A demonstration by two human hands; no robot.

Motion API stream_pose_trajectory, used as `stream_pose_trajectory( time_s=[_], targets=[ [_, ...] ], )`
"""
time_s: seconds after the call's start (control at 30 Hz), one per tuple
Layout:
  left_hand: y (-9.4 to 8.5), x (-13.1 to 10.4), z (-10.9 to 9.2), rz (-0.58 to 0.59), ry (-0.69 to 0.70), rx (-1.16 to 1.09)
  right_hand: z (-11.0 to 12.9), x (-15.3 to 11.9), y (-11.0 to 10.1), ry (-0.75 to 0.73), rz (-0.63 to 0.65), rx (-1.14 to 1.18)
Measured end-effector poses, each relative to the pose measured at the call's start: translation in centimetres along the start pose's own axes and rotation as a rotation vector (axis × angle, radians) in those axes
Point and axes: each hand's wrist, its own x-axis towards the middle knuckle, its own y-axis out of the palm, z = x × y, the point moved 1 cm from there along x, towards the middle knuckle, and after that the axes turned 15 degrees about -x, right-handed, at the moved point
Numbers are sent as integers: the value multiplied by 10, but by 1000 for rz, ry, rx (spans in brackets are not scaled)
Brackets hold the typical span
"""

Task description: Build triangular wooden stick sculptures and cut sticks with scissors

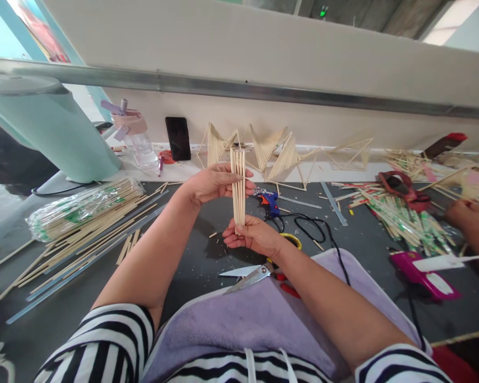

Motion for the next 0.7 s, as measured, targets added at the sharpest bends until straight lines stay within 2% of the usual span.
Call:
stream_pose_trajectory(
  time_s=[0.3, 0.57, 0.7],
  targets=[
    [-3, -3, 0, 125, -62, -10, 0, 0, 0, -13, -7, -8],
    [7, 1, 7, 78, -122, 80, 0, 1, -1, -24, -60, -8],
    [6, 5, 12, 28, -130, 89, 1, 1, -2, -36, -80, 8]
  ],
)
